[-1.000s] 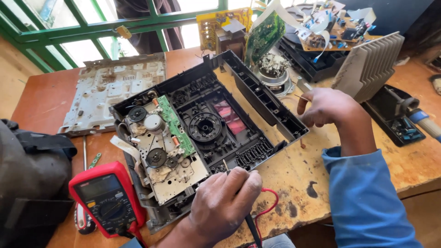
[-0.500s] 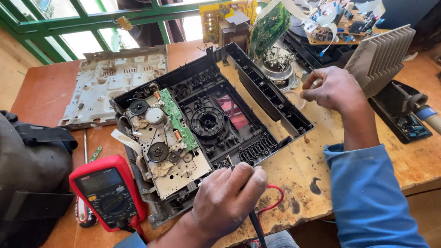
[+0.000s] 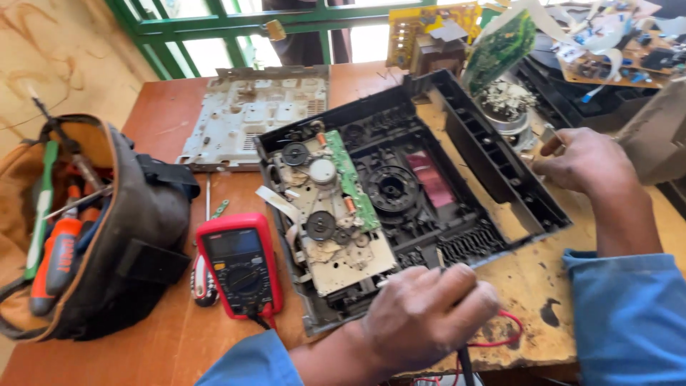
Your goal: Disassembling and inspecting the internal components of a cassette tape player using a screwdriver and a multimeter.
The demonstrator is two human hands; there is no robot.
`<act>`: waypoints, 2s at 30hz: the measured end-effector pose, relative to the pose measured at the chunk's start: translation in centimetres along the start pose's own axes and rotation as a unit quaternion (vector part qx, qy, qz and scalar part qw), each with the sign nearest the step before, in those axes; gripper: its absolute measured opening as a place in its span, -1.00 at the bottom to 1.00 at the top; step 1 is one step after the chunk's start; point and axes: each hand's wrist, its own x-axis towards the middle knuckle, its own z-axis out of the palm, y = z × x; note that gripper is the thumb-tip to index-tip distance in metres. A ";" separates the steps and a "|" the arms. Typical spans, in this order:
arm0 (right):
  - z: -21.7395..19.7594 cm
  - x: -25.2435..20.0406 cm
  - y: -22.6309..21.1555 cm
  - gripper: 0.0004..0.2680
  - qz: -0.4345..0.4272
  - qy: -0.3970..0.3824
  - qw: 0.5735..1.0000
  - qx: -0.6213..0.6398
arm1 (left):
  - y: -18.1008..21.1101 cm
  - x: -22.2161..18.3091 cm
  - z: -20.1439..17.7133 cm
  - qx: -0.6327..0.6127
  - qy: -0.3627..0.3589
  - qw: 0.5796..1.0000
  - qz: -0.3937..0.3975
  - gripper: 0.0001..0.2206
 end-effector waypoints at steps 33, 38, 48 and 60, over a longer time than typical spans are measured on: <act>-0.8 -1.5 0.5 -0.67 -0.264 0.224 0.915 0.206 | -9.2 3.6 -16.9 -0.031 0.079 0.973 -0.217 -0.76; 1.2 3.6 1.4 -0.71 -0.433 0.259 0.794 0.339 | -21.8 -0.6 -22.5 0.145 0.027 0.944 -0.297 -0.78; -11.1 -16.8 -11.5 -0.59 -0.314 0.009 0.942 0.119 | -32.5 -5.3 -25.8 0.308 -0.211 0.825 -0.424 -0.40; -3.4 -17.9 -13.1 -0.65 -0.537 -0.044 0.842 0.022 | -15.4 2.9 -24.4 0.212 -0.139 0.916 -0.311 -0.62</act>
